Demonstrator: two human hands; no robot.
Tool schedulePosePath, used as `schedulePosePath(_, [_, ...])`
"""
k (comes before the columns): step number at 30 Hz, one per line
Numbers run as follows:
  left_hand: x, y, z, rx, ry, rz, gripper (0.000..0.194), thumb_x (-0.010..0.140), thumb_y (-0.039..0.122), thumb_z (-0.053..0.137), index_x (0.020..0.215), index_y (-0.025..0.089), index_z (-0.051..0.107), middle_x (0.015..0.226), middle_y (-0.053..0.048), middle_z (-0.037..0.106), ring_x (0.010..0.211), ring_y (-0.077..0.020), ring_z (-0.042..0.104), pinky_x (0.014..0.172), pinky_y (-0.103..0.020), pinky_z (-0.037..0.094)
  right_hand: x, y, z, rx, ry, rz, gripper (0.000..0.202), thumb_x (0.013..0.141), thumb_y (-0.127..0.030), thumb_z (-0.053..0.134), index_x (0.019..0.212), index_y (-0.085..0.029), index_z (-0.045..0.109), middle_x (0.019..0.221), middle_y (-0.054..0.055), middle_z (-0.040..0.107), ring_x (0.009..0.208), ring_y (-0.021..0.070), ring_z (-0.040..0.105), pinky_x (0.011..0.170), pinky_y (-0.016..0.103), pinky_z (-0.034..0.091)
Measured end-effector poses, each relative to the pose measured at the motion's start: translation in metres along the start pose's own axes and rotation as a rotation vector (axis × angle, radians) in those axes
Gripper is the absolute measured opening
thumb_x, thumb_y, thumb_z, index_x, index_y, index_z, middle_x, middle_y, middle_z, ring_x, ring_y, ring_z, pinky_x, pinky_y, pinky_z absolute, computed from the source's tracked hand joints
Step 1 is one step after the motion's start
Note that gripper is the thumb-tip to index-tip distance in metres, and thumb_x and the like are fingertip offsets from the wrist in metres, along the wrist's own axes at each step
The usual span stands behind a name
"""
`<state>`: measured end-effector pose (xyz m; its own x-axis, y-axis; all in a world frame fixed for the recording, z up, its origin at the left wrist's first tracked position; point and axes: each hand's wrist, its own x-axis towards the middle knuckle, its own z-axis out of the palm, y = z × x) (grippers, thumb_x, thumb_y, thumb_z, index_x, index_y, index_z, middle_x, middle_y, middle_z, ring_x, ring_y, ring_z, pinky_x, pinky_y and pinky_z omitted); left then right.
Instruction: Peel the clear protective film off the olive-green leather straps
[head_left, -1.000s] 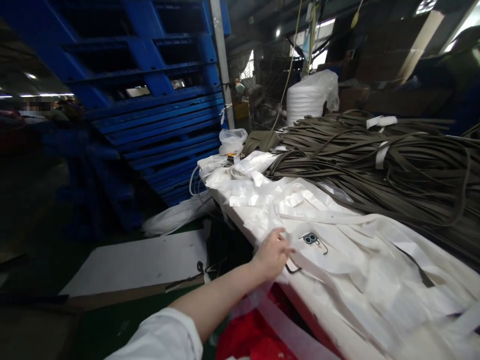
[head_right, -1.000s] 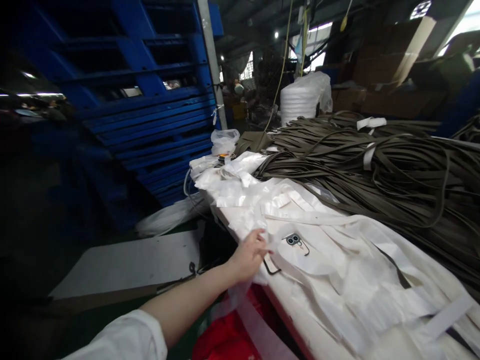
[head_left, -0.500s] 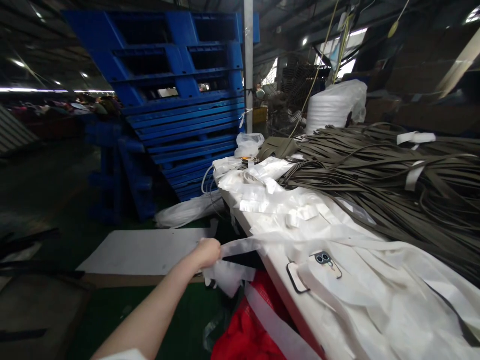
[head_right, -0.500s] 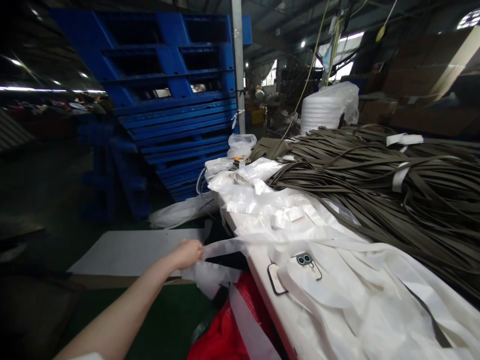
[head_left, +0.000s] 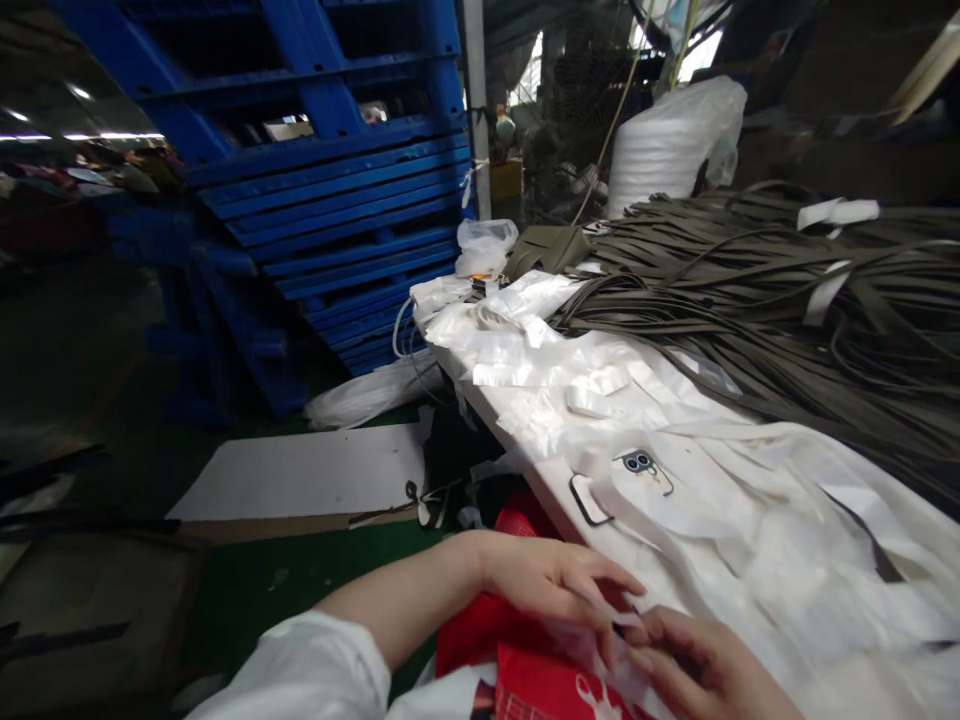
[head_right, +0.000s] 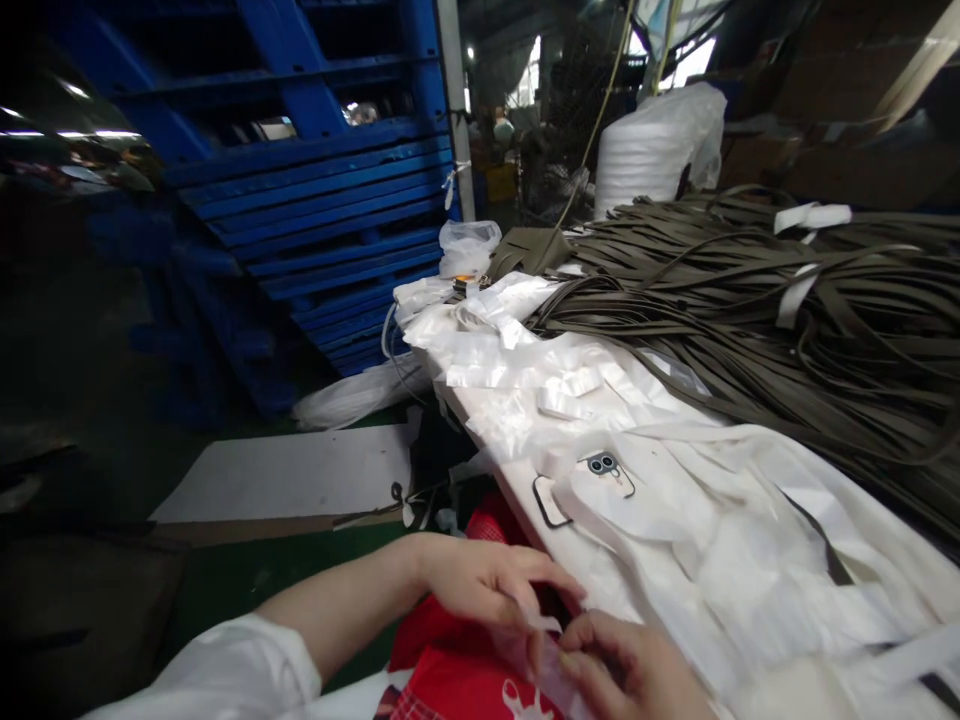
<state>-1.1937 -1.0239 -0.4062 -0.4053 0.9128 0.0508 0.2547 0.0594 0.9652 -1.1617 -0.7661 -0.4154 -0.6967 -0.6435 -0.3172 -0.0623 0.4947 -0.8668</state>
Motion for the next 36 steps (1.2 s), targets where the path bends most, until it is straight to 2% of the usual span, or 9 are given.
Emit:
schedulePosePath(2, [0.023, -0.007, 0.013, -0.084, -0.134, 0.028, 0.063, 0.097, 0.062, 0.038, 0.094, 0.012, 0.076, 0.105, -0.01, 0.066, 0.107, -0.0226, 0.063, 0.102, -0.027, 0.044, -0.006, -0.005, -0.003, 0.008, 0.112, 0.015, 0.033, 0.089, -0.048, 0.054, 0.092, -0.022, 0.073, 0.071, 0.003, 0.067, 0.068, 0.0186, 0.061, 0.066, 0.026, 0.049])
schedulePosePath(5, [0.038, -0.016, 0.019, -0.04, -0.075, -0.073, 0.062, 0.099, 0.06, 0.032, 0.099, 0.013, 0.073, 0.089, -0.008, 0.067, 0.086, -0.0178, 0.064, 0.089, -0.026, 0.05, -0.022, -0.001, -0.016, 0.053, 0.273, 0.121, 0.039, 0.083, -0.046, 0.063, 0.108, -0.018, 0.071, 0.062, 0.0, 0.059, 0.057, 0.016, 0.055, 0.054, 0.024, 0.044])
schedulePosePath(8, [0.033, -0.02, 0.009, 0.078, 0.041, -0.108, 0.06, 0.102, 0.055, 0.03, 0.101, 0.013, 0.072, 0.092, -0.01, 0.068, 0.087, -0.0168, 0.063, 0.089, -0.025, 0.05, -0.046, 0.011, -0.03, 0.126, 0.309, 0.188, 0.032, 0.079, -0.048, 0.07, 0.09, -0.017, 0.072, 0.069, 0.003, 0.064, 0.061, 0.0164, 0.056, 0.055, 0.024, 0.045])
schedulePosePath(12, [0.015, -0.023, -0.003, 0.1, 0.042, -0.146, 0.056, 0.104, 0.047, 0.028, 0.107, 0.012, 0.072, 0.099, -0.011, 0.069, 0.09, -0.016, 0.065, 0.091, -0.024, 0.049, -0.07, 0.024, -0.041, 0.17, 0.383, 0.229, 0.036, 0.078, -0.053, 0.07, 0.073, -0.017, 0.069, 0.066, 0.003, 0.062, 0.056, 0.0143, 0.052, 0.05, 0.024, 0.042])
schedulePosePath(15, [0.008, -0.021, -0.002, 0.141, 0.013, -0.156, 0.042, 0.102, 0.034, 0.036, 0.111, 0.016, 0.072, 0.113, -0.01, 0.069, 0.105, -0.0184, 0.064, 0.1, -0.027, 0.046, -0.072, 0.026, -0.04, 0.111, 0.429, 0.248, 0.037, 0.079, -0.055, 0.068, 0.076, -0.018, 0.072, 0.067, 0.005, 0.065, 0.058, 0.0167, 0.055, 0.054, 0.026, 0.046])
schedulePosePath(20, [0.026, -0.008, 0.014, 0.276, -0.008, -0.028, 0.028, 0.095, 0.026, 0.05, 0.103, 0.021, 0.076, 0.153, -0.007, 0.043, 0.14, -0.0269, 0.04, 0.121, -0.04, 0.022, -0.049, 0.005, -0.019, -0.087, 0.324, 0.147, 0.025, 0.087, -0.043, 0.062, 0.078, -0.024, 0.075, 0.081, 0.005, 0.072, 0.078, 0.0213, 0.065, 0.071, 0.029, 0.05])
schedulePosePath(23, [0.047, -0.007, 0.028, 0.137, -0.103, 0.008, 0.031, 0.099, 0.031, 0.045, 0.103, 0.022, 0.075, 0.129, -0.006, 0.065, 0.12, -0.0212, 0.058, 0.116, -0.036, 0.031, -0.037, -0.008, -0.009, -0.094, 0.355, 0.101, 0.022, 0.087, -0.04, 0.062, 0.09, -0.023, 0.076, 0.083, 0.005, 0.073, 0.075, 0.0207, 0.065, 0.069, 0.029, 0.051])
schedulePosePath(27, [0.059, -0.014, 0.035, -0.137, 0.023, -0.057, 0.057, 0.1, 0.057, 0.037, 0.109, 0.013, 0.072, 0.108, -0.011, 0.072, 0.101, -0.0196, 0.066, 0.097, -0.028, 0.049, -0.038, -0.008, -0.013, 0.022, 0.581, 0.133, 0.041, 0.08, -0.046, 0.068, 0.109, -0.018, 0.071, 0.089, 0.007, 0.074, 0.077, 0.0224, 0.066, 0.07, 0.032, 0.053])
schedulePosePath(36, [0.056, -0.006, 0.031, -0.322, 0.023, -0.017, 0.062, 0.091, 0.068, 0.046, 0.106, 0.014, 0.074, 0.117, -0.013, 0.069, 0.113, -0.0222, 0.063, 0.107, -0.033, 0.044, -0.039, -0.005, -0.006, 0.14, 0.697, 0.136, 0.042, 0.082, -0.057, 0.065, 0.064, -0.019, 0.064, 0.061, 0.003, 0.063, 0.06, 0.0171, 0.057, 0.06, 0.028, 0.046])
